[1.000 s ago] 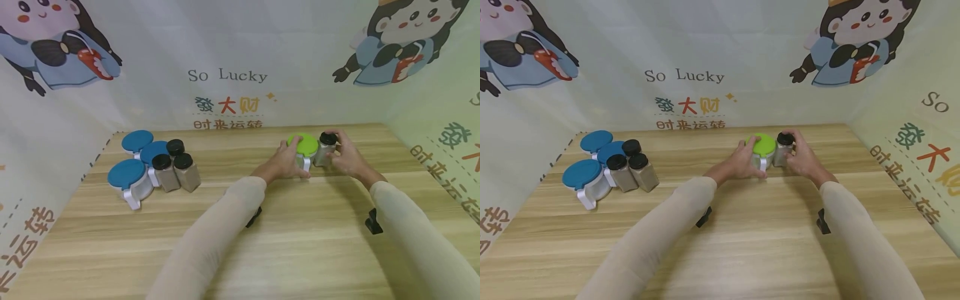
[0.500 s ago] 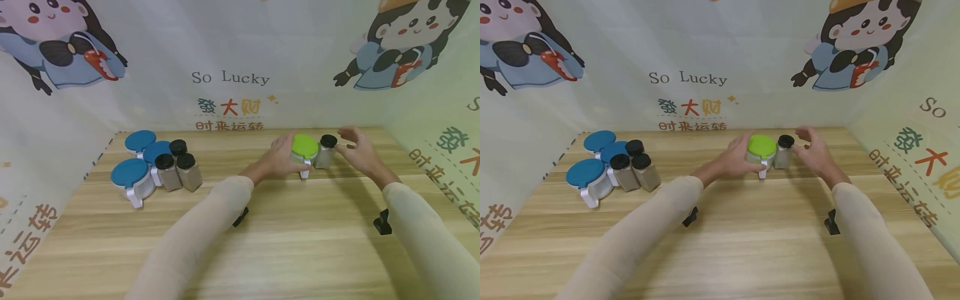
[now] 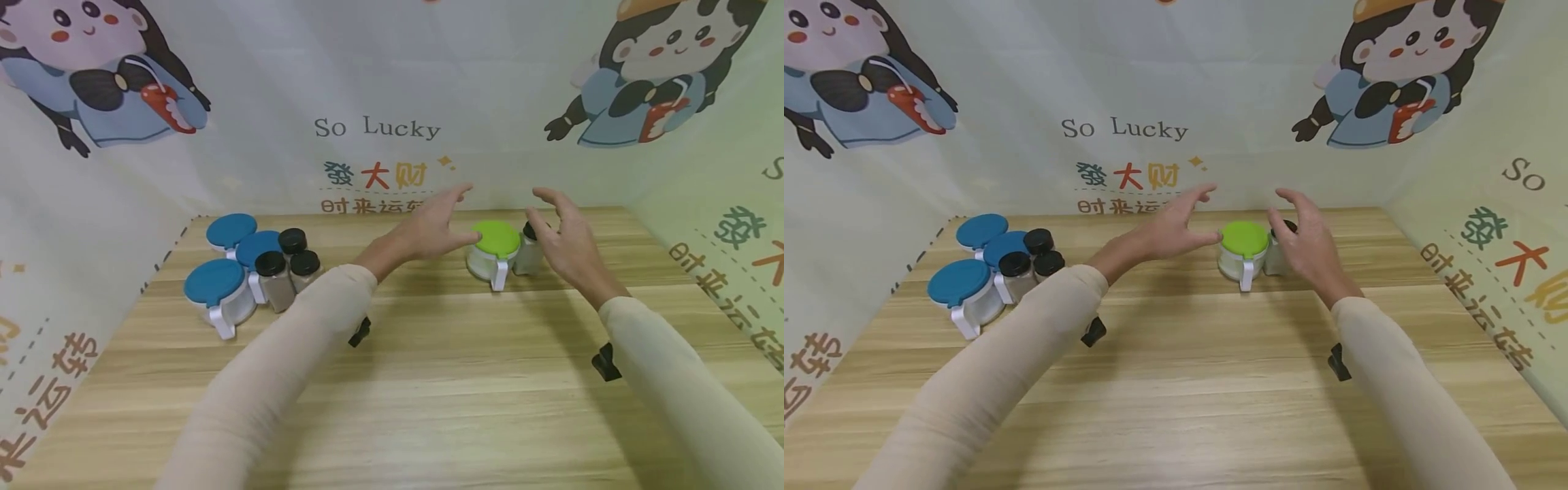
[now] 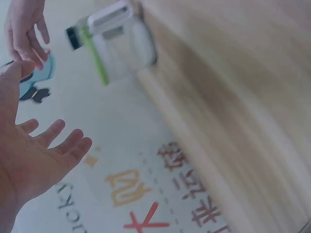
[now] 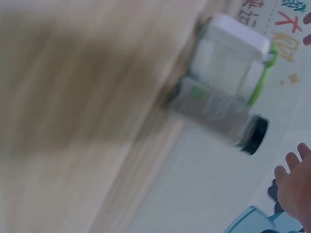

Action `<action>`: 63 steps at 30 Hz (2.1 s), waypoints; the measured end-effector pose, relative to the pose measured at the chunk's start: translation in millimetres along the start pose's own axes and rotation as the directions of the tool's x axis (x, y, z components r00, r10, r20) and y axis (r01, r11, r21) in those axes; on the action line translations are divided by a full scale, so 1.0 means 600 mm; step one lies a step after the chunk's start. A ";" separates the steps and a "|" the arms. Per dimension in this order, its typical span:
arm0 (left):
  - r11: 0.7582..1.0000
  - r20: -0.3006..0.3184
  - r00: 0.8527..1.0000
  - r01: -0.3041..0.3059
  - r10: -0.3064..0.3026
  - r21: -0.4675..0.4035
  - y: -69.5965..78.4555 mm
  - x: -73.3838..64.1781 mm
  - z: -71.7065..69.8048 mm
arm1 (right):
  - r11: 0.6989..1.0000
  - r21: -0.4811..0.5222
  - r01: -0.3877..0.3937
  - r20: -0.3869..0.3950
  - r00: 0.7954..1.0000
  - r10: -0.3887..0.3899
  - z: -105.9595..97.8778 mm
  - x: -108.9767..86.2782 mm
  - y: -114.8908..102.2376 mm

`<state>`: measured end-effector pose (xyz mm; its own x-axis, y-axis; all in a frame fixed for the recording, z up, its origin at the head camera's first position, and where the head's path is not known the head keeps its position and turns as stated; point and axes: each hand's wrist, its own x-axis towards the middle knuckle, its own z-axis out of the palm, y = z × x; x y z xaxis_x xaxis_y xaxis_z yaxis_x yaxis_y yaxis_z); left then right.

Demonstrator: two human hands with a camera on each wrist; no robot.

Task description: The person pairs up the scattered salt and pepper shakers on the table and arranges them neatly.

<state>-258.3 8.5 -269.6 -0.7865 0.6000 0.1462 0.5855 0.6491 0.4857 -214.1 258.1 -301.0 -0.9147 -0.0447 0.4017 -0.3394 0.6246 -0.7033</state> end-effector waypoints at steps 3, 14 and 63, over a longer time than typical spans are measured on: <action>0.998 -0.024 0.999 0.022 -0.024 -0.060 -0.002 -0.006 -0.027 | 0.999 0.028 0.030 0.008 1.000 -0.030 0.012 0.016 -0.018; 0.984 -0.147 0.988 0.022 -0.049 -0.179 -0.015 -0.067 -0.115 | 0.997 0.062 0.054 0.156 0.986 -0.063 0.051 0.038 -0.067; 0.933 -0.390 0.853 0.276 -0.348 -0.230 -0.293 -0.391 -0.234 | 0.935 0.265 0.236 0.424 0.842 -0.333 0.303 0.025 -0.199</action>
<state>-204.2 -312.0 -268.4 -0.9509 0.1035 0.2918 0.2845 0.6639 0.6916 -227.3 40.8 -317.5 -0.7504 -0.5763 0.3237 -0.5914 0.3667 -0.7182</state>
